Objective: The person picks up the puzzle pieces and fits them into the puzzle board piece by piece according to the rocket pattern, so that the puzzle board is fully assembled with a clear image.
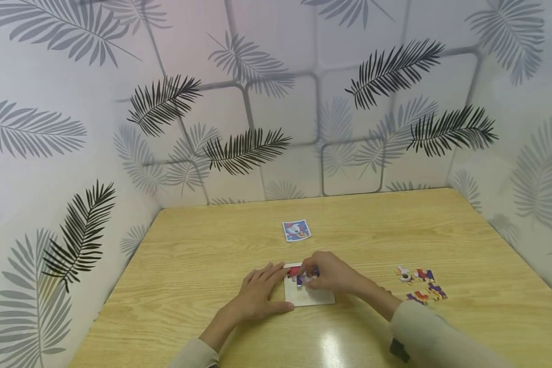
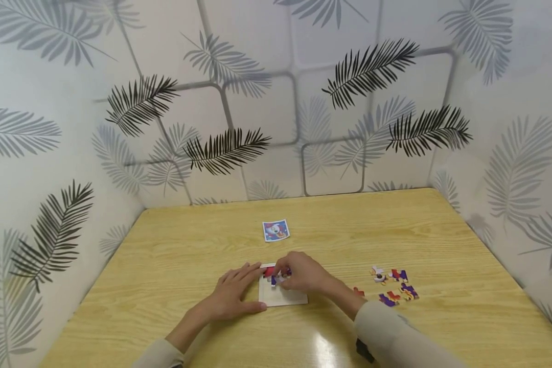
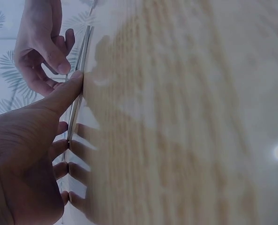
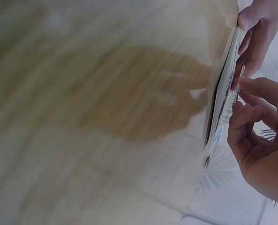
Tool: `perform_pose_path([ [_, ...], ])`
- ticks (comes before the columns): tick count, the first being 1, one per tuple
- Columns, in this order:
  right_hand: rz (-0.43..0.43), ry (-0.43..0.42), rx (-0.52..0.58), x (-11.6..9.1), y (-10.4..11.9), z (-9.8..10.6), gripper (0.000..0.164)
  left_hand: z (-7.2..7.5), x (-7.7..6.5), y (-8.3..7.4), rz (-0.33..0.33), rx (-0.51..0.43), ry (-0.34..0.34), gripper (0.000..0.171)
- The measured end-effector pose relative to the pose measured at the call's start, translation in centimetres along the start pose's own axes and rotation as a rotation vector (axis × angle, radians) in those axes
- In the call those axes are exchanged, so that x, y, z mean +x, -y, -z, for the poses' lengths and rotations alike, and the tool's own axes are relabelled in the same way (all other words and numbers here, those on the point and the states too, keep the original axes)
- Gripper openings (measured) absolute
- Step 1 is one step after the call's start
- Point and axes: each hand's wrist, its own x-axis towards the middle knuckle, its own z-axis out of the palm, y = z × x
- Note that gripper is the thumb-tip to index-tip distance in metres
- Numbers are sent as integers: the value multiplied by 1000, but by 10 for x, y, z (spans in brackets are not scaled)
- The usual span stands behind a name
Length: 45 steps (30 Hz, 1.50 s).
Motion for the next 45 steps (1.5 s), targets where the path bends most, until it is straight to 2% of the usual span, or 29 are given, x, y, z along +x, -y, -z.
perform_pose_path([
  [8,30,28,-5,7,8,-6,21,-6,2,5,10,17,-5,84],
  [12,18,36,-24,10,11,-8,21,-4,2,4,16,15,-2,84],
  [21,-22,41,-57,13,16,-14,20,-3,0,3,-24,5,-11,83],
  [30,-33,18,-95,15,15,-17,20,-2,0,3,-1,6,-4,83],
  [40,-83,-4,-38,13,18,-18,17,-1,1,4,1,0,-3,84],
  [45,-96,6,5,9,19,-17,20,-3,1,4,-12,6,-7,85],
])
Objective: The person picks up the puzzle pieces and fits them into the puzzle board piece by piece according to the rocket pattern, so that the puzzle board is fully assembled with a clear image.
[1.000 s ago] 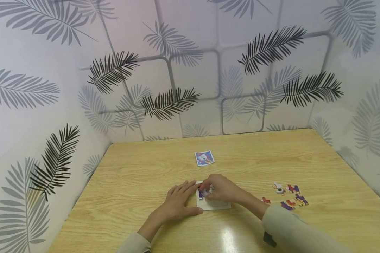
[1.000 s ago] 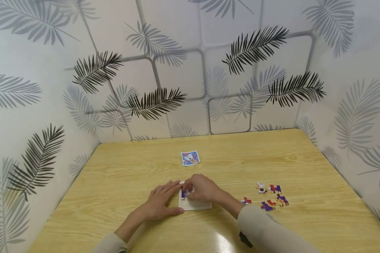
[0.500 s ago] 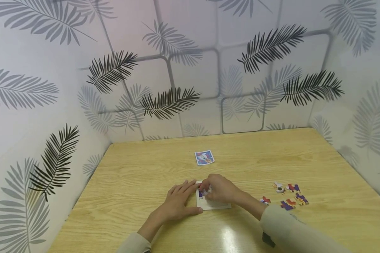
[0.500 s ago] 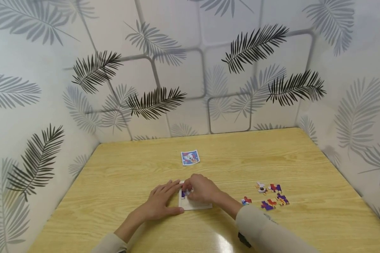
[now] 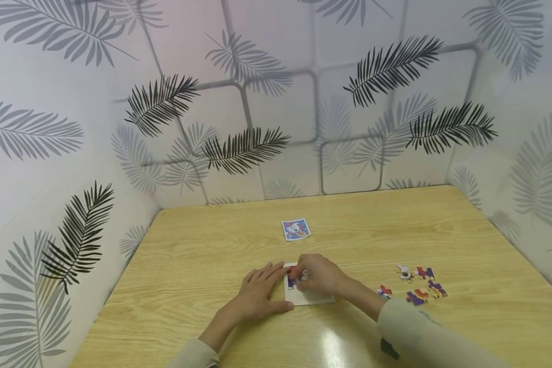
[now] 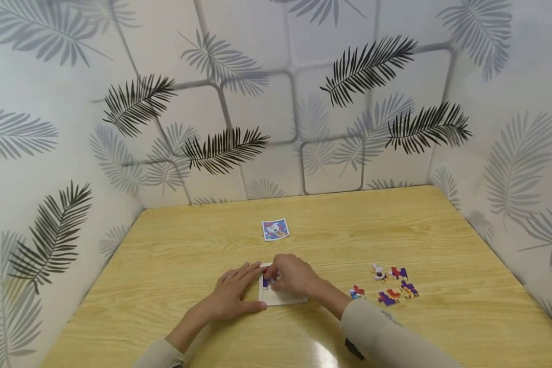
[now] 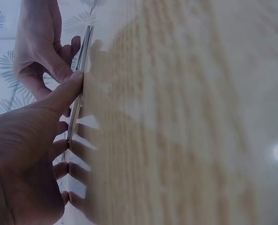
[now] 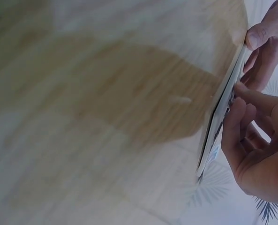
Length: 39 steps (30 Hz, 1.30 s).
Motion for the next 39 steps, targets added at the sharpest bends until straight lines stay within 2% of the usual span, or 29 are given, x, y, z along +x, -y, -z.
perform_pose_path([
  [5,16,25,28,-3,0,3,29,1,-1,-1,-3,-1,3,84],
  [13,51,74,86,-9,-4,7,29,0,-3,-1,26,8,22,85],
  [21,57,17,125,-24,-13,21,29,-3,-2,1,30,15,19,86],
  [25,20,0,141,-30,-21,30,29,-4,-1,2,35,21,19,87],
  [32,-70,34,313,-45,-31,43,31,-11,2,9,26,25,-6,89],
  [39,-94,7,260,-51,-43,48,31,-7,3,6,15,49,-5,88],
])
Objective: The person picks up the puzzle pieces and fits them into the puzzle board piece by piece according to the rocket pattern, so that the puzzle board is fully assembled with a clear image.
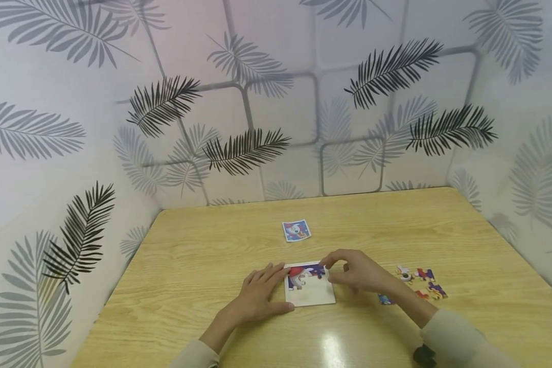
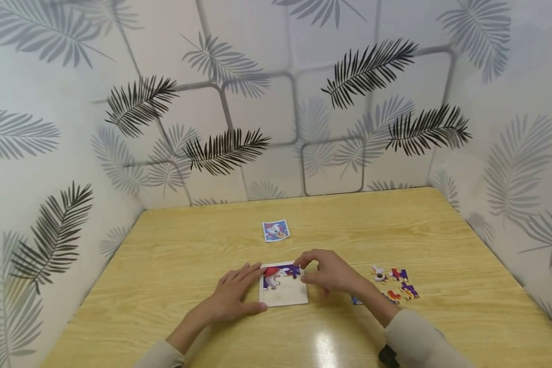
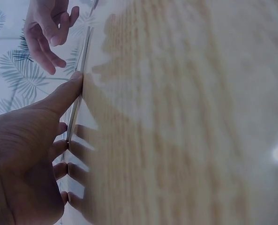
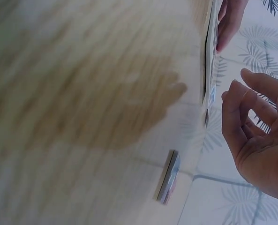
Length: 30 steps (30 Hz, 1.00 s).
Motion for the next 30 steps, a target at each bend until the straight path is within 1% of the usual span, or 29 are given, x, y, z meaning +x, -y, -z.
perform_pose_path([
  [8,-28,-42,-28,-12,-10,13,33,4,-1,-5,-17,-25,4,87],
  [12,-15,-73,-79,-21,-16,22,34,5,-1,-6,-15,-18,7,87],
  [14,-17,-76,-81,-25,-20,26,35,5,-1,-6,-10,-13,9,87],
  [19,-39,-61,-18,-36,-27,34,38,7,-1,-7,6,-16,22,86],
  [25,-32,-60,-3,-45,-35,42,39,8,-1,-7,16,-8,27,86],
  [30,-31,-61,7,-53,-40,49,42,7,-1,-6,23,-26,24,87],
])
